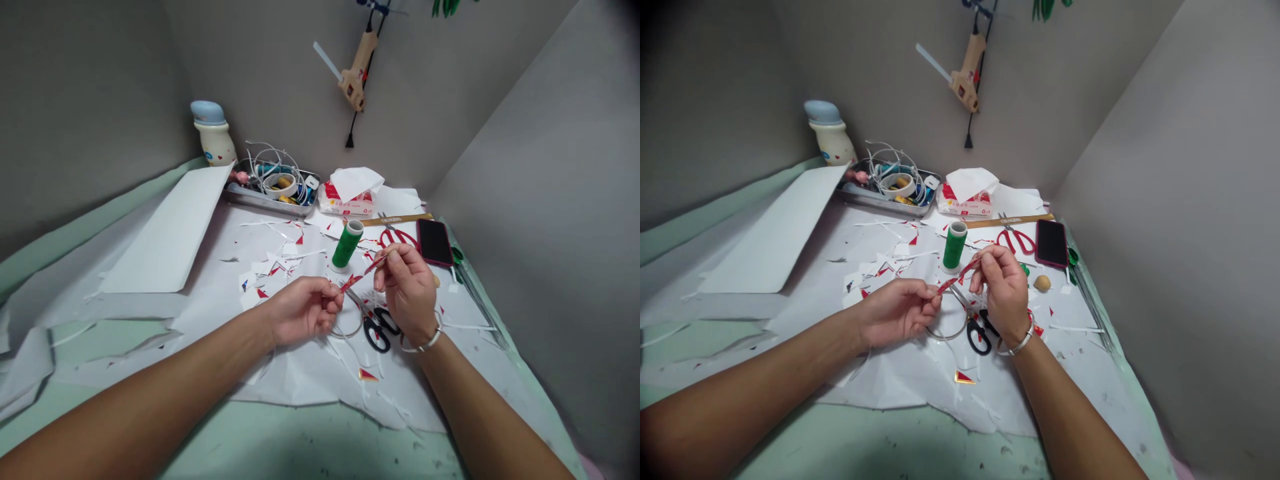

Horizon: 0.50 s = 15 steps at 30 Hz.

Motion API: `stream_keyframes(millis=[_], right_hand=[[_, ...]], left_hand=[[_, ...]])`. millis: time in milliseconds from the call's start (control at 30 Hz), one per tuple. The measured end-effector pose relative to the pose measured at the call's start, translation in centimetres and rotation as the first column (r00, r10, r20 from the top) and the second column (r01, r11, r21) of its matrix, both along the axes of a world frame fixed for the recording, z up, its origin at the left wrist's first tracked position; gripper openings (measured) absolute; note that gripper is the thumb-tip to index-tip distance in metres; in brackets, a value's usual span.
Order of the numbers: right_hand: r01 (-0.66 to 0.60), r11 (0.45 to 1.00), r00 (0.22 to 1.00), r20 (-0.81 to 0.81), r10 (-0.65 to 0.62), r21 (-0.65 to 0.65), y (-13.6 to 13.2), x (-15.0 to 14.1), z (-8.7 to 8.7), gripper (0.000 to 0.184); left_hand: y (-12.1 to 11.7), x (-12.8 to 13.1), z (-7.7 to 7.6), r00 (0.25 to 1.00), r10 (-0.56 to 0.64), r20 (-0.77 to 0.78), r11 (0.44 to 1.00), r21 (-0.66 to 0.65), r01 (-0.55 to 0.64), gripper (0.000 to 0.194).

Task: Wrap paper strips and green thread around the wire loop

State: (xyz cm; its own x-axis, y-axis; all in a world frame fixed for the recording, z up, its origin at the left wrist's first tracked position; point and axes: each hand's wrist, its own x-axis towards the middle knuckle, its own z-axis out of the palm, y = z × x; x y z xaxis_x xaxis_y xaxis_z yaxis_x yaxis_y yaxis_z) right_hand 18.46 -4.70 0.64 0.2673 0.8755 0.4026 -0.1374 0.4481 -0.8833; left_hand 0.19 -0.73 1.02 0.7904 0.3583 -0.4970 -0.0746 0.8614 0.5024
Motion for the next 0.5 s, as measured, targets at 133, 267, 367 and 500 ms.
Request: stream_keyframes(millis=[133,267,367,500], right_hand=[[0.002,1.000,1.000,0.022,-0.002,0.014,-0.15,-0.17,0.08,0.011],[0.036,0.999,0.999,0.028,-0.037,0.019,-0.12,-0.17,0.13,0.012],[0.083,0.996,0.997,0.013,-0.082,-0.014,0.08,-0.06,0.08,0.014],[0.129,0.988,0.990,-0.048,-0.133,-0.082,0.44,0.17,0.00,0.017]], left_hand=[[-0.07,0.04,0.27,1.000,0.002,0.024,0.998,-0.062,-0.001,0.006],[-0.41,0.07,0.44,1.000,0.005,0.029,1.000,-0.014,-0.004,0.007],[-0.58,0.07,0.44,0.999,0.010,0.038,0.997,0.076,-0.013,0.011],[-0.51,0.02,0.22,0.998,0.023,0.064,0.980,0.197,-0.035,0.010]])
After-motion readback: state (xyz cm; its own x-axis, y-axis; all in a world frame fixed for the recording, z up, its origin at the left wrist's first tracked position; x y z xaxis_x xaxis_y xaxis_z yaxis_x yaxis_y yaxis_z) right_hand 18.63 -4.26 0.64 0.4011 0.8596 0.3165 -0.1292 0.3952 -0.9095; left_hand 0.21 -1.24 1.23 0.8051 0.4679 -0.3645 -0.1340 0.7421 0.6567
